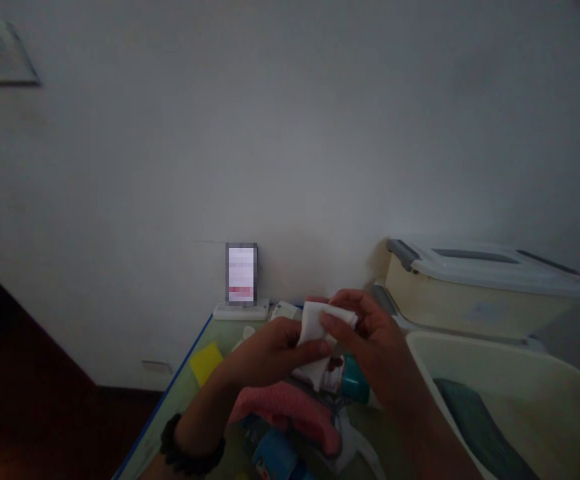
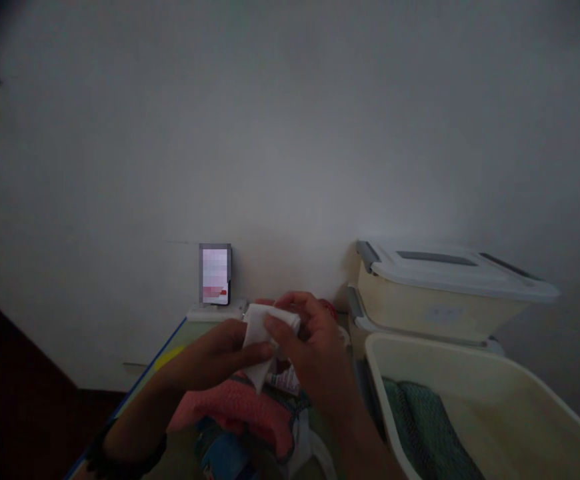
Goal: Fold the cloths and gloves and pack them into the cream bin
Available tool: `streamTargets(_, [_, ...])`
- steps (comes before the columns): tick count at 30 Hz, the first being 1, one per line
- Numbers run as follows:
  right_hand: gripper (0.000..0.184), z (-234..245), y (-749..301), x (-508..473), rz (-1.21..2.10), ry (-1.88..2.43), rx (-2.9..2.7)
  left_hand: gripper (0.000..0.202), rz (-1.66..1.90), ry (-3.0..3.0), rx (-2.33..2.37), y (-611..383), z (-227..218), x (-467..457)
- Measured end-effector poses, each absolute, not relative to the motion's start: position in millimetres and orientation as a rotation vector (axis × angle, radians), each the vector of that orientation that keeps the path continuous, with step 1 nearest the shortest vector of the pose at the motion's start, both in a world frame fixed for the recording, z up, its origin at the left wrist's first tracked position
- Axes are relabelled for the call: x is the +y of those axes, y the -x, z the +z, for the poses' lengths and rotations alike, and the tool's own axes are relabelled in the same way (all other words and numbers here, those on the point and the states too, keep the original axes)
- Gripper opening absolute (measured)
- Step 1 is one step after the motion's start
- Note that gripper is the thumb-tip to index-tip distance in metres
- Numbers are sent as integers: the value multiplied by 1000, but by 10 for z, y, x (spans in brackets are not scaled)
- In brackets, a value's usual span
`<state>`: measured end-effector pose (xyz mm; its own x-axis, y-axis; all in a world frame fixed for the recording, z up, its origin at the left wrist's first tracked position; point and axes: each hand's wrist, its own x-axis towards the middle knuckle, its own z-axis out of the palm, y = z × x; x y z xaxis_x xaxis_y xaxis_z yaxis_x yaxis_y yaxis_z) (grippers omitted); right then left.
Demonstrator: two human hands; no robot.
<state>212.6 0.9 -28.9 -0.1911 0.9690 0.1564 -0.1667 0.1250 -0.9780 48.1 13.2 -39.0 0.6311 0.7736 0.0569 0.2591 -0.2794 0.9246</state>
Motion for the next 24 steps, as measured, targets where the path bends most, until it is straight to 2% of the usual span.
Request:
streamTargets(5, [42, -325, -2145, 71, 1369, 932, -1352, 34, 697, -1709, 812, -458, -362, 158])
streamTargets(10, [28, -343, -2138, 69, 1408, 848, -1323, 23, 735, -1468, 765, -512, -362, 185])
streamTargets(16, [27, -320, -2079, -11, 1387, 879, -1180, 16, 724, -1354, 766, -600, -392, 144])
streamTargets(22, [21, -299, -2072, -36, 1446, 805, -1083, 22, 769, -1487, 940, -625, -375, 124])
streamTargets(24, [24, -259, -2123, -40, 1439, 800, -1188, 25, 783, -1564, 990, -651, -347, 100])
